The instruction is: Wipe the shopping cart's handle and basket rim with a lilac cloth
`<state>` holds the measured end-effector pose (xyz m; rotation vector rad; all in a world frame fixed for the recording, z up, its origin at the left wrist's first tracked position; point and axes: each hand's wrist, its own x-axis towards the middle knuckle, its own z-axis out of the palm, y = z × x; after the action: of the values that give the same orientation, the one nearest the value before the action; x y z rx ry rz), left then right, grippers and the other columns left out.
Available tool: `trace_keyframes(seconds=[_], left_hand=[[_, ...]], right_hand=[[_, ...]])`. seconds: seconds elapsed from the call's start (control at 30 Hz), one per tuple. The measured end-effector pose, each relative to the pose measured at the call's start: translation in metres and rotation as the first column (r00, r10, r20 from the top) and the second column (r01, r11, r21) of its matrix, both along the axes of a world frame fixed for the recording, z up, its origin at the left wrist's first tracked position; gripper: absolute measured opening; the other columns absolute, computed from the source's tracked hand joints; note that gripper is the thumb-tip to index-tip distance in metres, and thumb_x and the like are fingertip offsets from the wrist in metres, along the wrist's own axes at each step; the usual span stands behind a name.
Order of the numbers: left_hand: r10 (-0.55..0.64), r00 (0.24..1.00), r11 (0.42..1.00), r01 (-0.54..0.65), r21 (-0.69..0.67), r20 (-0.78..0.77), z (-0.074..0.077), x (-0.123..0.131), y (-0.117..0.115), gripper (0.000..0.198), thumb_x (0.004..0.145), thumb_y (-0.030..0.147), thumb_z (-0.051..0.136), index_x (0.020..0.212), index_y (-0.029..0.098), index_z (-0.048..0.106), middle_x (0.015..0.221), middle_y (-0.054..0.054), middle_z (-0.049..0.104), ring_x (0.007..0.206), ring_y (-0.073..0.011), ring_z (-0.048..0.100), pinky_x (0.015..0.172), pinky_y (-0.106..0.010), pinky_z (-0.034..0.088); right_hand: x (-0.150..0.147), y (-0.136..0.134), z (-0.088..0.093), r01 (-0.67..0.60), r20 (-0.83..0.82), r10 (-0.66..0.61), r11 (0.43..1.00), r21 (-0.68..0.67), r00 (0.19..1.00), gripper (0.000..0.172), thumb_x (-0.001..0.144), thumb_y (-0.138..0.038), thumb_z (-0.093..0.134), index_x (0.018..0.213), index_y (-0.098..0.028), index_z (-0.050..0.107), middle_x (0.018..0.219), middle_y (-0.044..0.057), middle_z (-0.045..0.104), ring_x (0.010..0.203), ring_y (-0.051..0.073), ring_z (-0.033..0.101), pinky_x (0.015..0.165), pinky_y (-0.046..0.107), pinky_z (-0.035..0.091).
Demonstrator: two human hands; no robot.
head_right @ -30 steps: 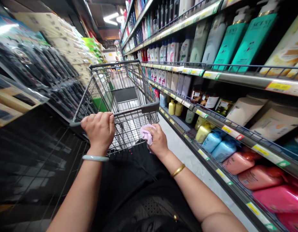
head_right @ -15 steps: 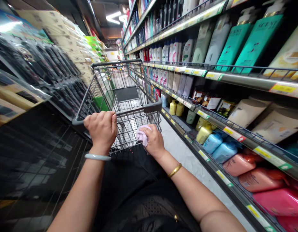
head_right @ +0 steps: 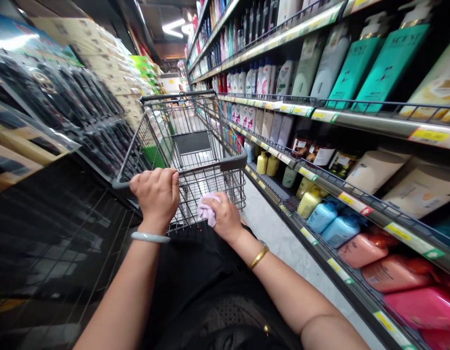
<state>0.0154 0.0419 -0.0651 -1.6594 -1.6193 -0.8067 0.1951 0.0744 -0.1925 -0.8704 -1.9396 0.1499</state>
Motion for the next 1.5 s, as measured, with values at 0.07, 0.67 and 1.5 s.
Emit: trace_keyframes(seconds=[0.07, 0.67, 1.5], left_hand=[[0.002, 1.000, 1.000, -0.002, 0.001, -0.010, 0.000, 0.000, -0.001, 0.033, 0.102, 0.038, 0.037, 0.101, 0.023, 0.067, 0.091, -0.007, 0.066, 0.093, -0.0266, 0.049, 0.095, -0.043, 0.025], [0.027, 0.998, 1.000, -0.027, -0.007, -0.056, 0.004, 0.001, -0.003, 0.032, 0.103, 0.039, 0.038, 0.100, 0.024, 0.066, 0.089, -0.005, 0.068, 0.091, -0.0251, 0.053, 0.090, -0.042, 0.028], [0.167, 0.977, 0.982, -0.177, -0.066, -0.134, 0.015, -0.034, -0.012, 0.042, 0.104, 0.045, 0.030, 0.080, 0.022, 0.055, 0.082, -0.005, 0.064, 0.081, -0.0238, 0.050, 0.075, -0.041, 0.024]], right_hand=[[-0.003, -0.001, -0.011, 0.016, 0.074, -0.015, 1.000, -0.004, 0.997, 0.030, 0.087, -0.022, 0.064, 0.115, -0.027, 0.072, 0.120, 0.012, 0.061, 0.093, 0.024, 0.067, 0.076, 0.036, 0.060], [-0.015, -0.007, -0.008, -0.024, 0.085, 0.027, 0.999, -0.036, 0.996, 0.025, 0.089, -0.028, 0.066, 0.113, -0.024, 0.073, 0.112, 0.010, 0.061, 0.095, 0.020, 0.065, 0.079, 0.029, 0.056], [-0.044, -0.014, -0.012, -0.079, 0.187, 0.092, 0.994, -0.073, 0.978, 0.026, 0.092, -0.031, 0.064, 0.117, -0.028, 0.073, 0.109, 0.009, 0.061, 0.086, 0.017, 0.062, 0.072, 0.026, 0.051]])
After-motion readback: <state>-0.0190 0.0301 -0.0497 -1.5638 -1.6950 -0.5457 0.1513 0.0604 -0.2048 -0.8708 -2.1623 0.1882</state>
